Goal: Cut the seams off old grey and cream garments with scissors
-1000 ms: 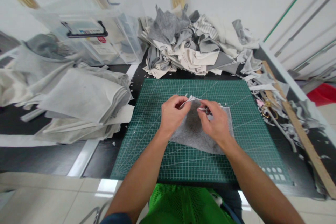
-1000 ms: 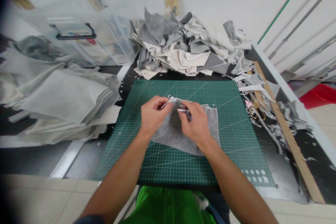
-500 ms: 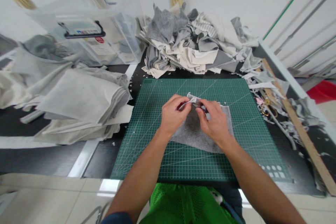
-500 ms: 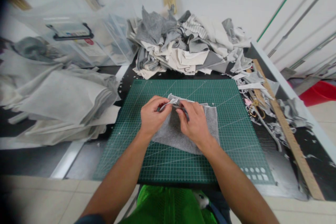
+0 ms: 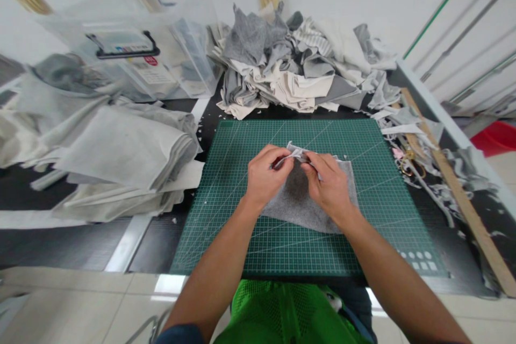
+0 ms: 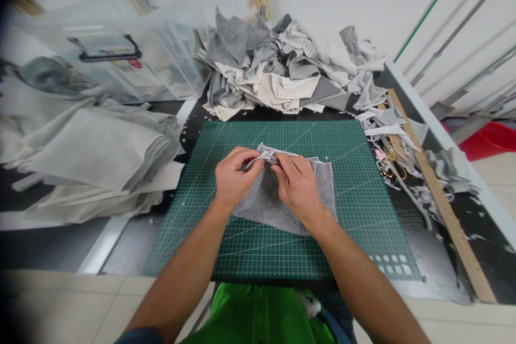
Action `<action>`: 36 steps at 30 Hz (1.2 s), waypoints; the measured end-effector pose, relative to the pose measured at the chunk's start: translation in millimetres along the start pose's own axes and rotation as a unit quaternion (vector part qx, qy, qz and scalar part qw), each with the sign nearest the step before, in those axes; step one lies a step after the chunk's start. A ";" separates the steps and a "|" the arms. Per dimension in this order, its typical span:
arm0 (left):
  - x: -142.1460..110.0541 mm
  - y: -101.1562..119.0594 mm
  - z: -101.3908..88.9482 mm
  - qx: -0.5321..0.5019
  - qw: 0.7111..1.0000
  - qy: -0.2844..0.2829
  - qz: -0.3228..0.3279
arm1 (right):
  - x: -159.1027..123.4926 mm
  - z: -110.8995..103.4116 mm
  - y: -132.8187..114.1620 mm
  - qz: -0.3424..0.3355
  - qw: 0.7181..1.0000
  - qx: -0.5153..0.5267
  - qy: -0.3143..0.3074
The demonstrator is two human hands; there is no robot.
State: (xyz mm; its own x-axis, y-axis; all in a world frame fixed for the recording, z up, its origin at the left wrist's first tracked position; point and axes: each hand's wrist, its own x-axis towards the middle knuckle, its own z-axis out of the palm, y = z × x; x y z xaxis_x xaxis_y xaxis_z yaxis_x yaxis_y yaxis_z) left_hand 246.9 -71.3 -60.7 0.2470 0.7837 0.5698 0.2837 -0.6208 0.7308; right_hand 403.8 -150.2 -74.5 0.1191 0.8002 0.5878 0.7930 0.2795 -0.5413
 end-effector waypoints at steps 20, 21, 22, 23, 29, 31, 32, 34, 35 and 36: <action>1.0 -7.4 1.4 -0.123 0.983 -0.062 -0.120 | 0.5 -1.7 0.3 0.132 0.986 0.092 0.050; 1.4 -9.2 1.6 -0.142 0.978 -0.074 -0.130 | 0.9 -1.9 0.4 0.147 0.982 0.109 0.052; 1.8 -10.6 1.6 -0.161 0.974 -0.087 -0.135 | 1.4 -2.0 0.2 0.156 0.979 0.125 0.050; 2.2 -11.5 1.7 -0.177 0.970 -0.099 -0.135 | 1.9 -1.9 -0.4 0.159 0.976 0.141 0.044; 3.4 -11.4 2.6 -0.305 0.934 -0.130 -0.129 | 1.7 1.9 -6.2 0.099 0.982 0.159 0.023; 4.2 -12.0 3.4 -0.353 0.918 -0.113 -0.142 | -0.1 2.9 -6.6 0.043 0.987 0.153 0.029; 4.6 -12.5 3.8 -0.372 0.910 -0.106 -0.149 | -1.2 3.2 -6.4 0.015 0.988 0.154 0.026; 5.3 -13.7 4.6 -0.396 0.899 -0.098 -0.161 | -3.2 3.7 -5.4 -0.030 0.987 0.154 0.019; 5.4 -14.2 4.9 -0.403 0.894 -0.099 -0.166 | -4.1 4.0 -4.9 -0.045 0.987 0.154 0.016; 5.5 -14.6 5.2 -0.408 0.892 -0.100 -0.169 | -4.8 4.3 -4.5 -0.055 0.987 0.152 0.014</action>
State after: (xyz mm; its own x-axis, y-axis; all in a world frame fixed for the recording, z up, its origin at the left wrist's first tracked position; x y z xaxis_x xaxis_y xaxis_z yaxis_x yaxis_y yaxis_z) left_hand 249.0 -58.1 -70.2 0.4589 0.8536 0.2466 -0.3751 -0.0655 0.9247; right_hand 397.0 -153.0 -77.5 0.0629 0.7424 0.6669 0.5860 0.5135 -0.6269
